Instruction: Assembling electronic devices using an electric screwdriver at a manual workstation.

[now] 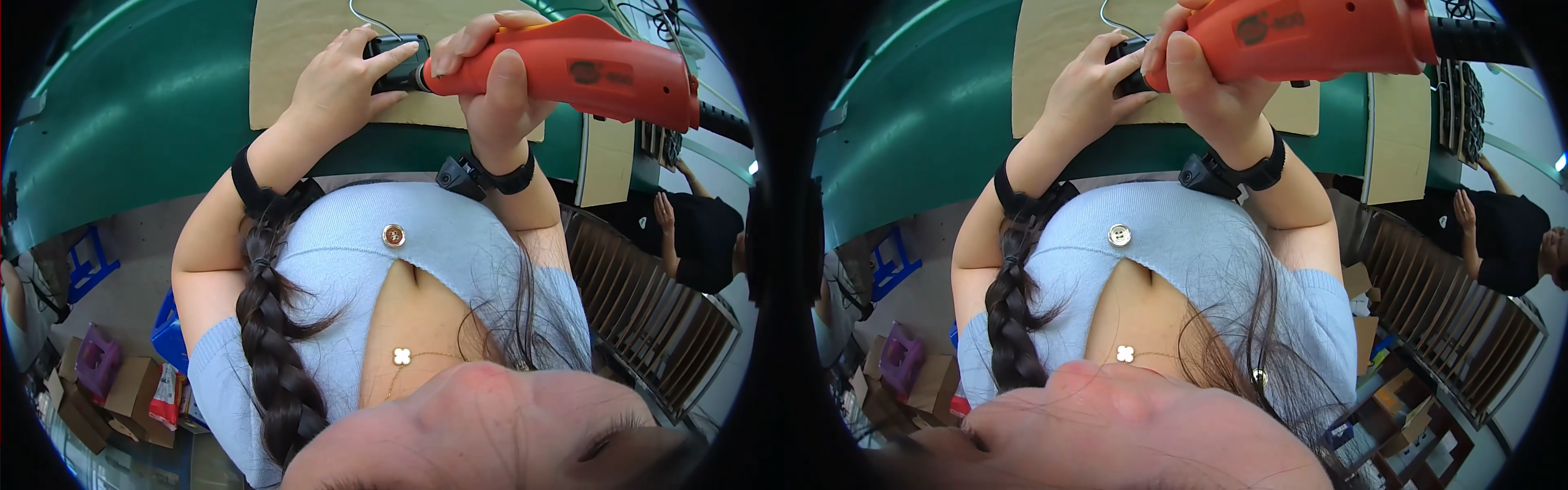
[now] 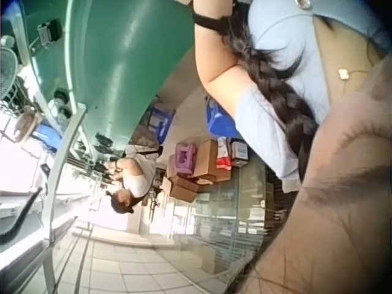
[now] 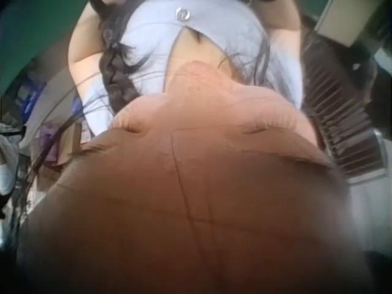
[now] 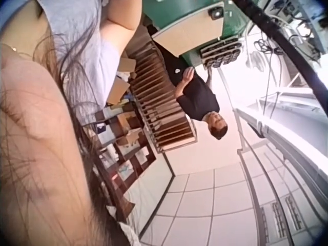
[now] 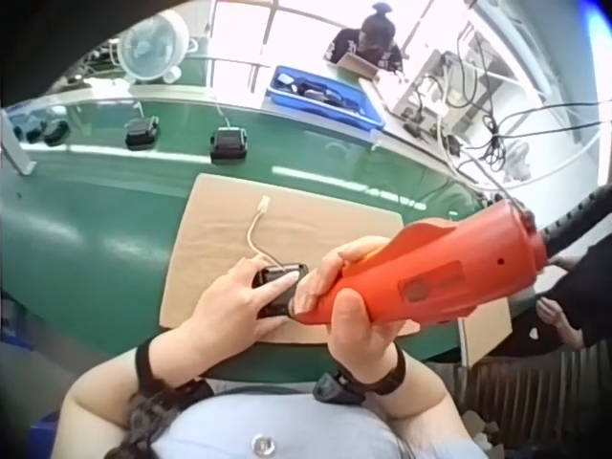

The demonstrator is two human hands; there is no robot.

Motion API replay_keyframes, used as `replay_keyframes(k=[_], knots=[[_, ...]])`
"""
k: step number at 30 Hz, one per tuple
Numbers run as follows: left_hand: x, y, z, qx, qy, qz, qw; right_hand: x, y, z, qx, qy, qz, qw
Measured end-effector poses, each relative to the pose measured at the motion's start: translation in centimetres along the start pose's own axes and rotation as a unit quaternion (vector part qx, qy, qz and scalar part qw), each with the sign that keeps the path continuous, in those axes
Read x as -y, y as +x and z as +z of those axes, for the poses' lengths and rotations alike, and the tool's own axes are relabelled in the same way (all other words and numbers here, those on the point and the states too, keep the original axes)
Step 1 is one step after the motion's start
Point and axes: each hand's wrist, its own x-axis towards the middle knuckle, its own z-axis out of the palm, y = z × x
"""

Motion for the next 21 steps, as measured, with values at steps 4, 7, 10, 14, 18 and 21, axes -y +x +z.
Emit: replay_keyframes(k=[4, 7, 10, 14, 18, 21], knots=[[0.0, 0.0, -0.1, 0.008, 0.006, -0.001, 1.000, 0.7, 0.0, 3.5, -0.087, 0.050, 0.072, 0.992], [0.0, 0.1, -0.2, 0.010, 0.001, -0.004, 1.000, 0.8, 0.1, 3.9, -0.117, 0.058, 0.112, 0.985], [0.1, 0.2, -0.2, 0.008, 0.002, -0.004, 1.000, 0.3, 0.0, 3.6, -0.093, 0.029, 0.126, 0.987], [0.2, 0.2, -0.3, 0.010, 0.010, -0.001, 1.000, -0.1, -0.1, 3.5, -0.094, 0.036, 0.127, 0.987], [-0.1, 0.0, -0.3, 0.012, 0.008, -0.004, 1.000, -1.0, -0.5, 2.8, -0.030, -0.022, 0.108, 0.993], [-0.2, -0.1, 0.0, 0.005, 0.006, -0.005, 1.000, -1.7, -0.2, 1.9, 0.016, -0.069, 0.049, 0.996]])
